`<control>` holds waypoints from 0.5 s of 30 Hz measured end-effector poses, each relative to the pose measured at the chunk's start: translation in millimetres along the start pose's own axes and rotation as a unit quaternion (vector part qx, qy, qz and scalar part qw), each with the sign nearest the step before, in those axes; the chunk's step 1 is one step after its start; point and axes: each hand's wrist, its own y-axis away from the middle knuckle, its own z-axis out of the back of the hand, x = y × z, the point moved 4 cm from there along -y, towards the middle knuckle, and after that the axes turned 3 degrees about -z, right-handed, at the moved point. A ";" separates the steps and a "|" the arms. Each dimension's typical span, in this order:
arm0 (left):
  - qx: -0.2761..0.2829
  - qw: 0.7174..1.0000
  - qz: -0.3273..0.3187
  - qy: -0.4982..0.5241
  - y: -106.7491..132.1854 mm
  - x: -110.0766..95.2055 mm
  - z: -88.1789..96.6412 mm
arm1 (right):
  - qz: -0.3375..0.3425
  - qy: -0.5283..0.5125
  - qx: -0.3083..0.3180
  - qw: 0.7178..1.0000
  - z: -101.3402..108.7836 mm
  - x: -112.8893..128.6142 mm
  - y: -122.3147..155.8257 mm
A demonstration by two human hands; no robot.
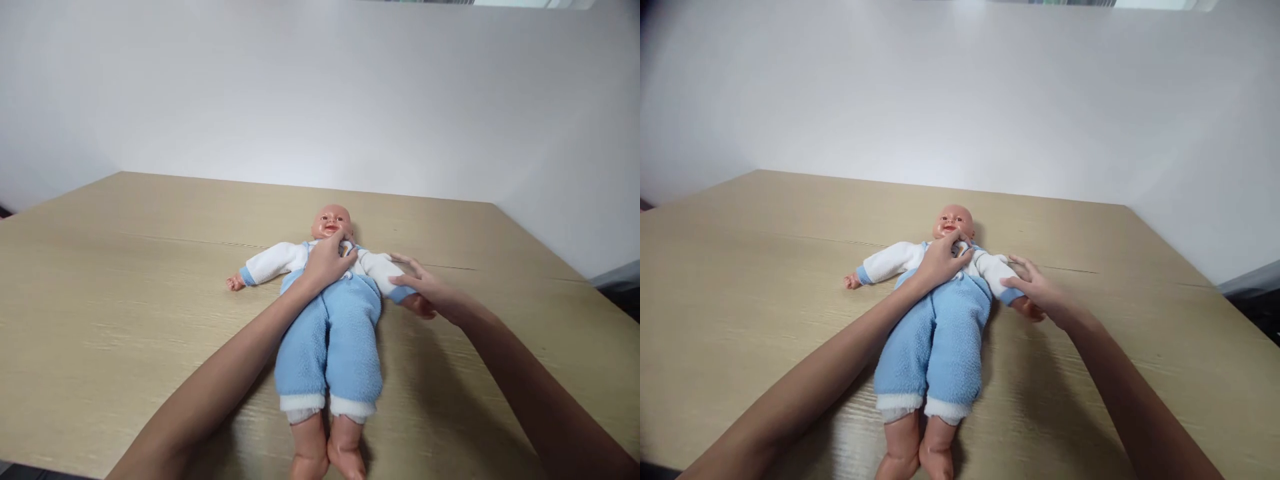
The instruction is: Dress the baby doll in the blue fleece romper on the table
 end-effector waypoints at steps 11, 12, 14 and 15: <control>-0.009 0.999 -0.027 -0.027 -0.7 1.5 -1.8 | 0.078 0.092 -0.110 0.987 60.3 -54.3 -1.1; -0.014 0.998 -0.037 -0.051 -0.2 -0.6 -0.9 | 0.088 0.109 -0.117 0.983 63.6 -56.0 -1.3; -0.030 0.992 -0.060 -0.108 1.4 -6.5 2.6 | 0.112 0.156 -0.128 0.973 68.4 -56.2 -0.5; -0.039 0.988 -0.069 -0.135 2.5 -9.8 5.5 | 0.127 0.185 -0.134 0.965 69.5 -55.2 0.4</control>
